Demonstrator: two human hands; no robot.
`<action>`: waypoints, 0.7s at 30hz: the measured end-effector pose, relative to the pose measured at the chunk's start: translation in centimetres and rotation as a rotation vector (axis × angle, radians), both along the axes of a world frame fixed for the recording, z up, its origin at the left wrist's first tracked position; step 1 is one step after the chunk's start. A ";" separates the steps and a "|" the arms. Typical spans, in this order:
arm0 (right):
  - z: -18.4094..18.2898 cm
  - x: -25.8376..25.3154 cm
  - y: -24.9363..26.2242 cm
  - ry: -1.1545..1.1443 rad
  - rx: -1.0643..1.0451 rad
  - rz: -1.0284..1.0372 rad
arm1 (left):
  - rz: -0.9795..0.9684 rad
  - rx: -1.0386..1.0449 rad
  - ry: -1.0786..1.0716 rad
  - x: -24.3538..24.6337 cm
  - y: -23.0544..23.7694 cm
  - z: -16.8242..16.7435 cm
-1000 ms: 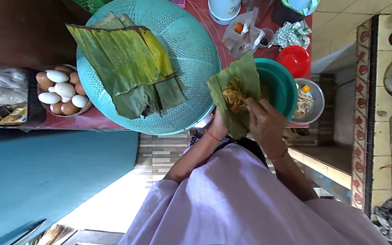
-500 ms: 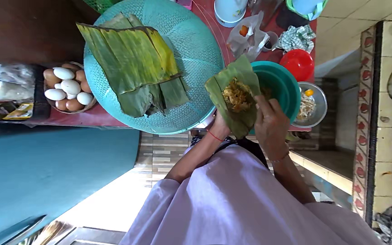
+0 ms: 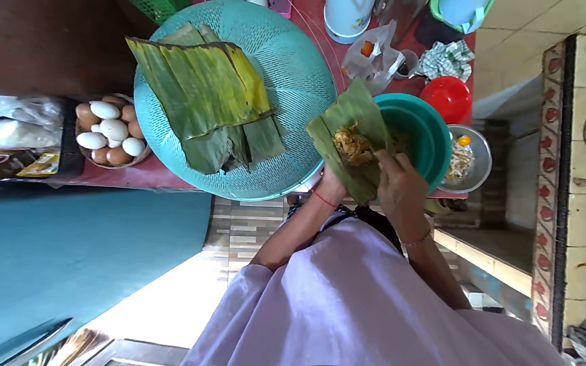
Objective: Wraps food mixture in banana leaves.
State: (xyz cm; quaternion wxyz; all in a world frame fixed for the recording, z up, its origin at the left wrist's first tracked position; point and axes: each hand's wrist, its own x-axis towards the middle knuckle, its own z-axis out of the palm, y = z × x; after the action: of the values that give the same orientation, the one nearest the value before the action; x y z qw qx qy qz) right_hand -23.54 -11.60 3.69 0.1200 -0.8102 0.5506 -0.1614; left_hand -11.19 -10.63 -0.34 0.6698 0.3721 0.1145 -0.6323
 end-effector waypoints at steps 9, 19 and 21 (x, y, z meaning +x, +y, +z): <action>1.4 -4.0 0.3 -0.318 -0.054 -0.079 | 0.066 -0.020 0.070 0.3 -0.8 0.7; -4.7 -7.7 -2.7 0.099 0.312 -0.259 | 0.101 -0.163 0.036 0.6 -1.6 2.1; -3.1 -7.2 -1.7 -0.139 0.037 -0.140 | 0.114 -0.154 0.022 0.6 -2.0 2.7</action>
State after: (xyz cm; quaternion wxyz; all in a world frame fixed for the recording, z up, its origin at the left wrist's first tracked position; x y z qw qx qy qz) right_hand -30.77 -13.33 0.57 0.1611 -0.7544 0.5989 -0.2150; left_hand -10.59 -12.65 2.36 0.7299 0.3054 0.0937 -0.6043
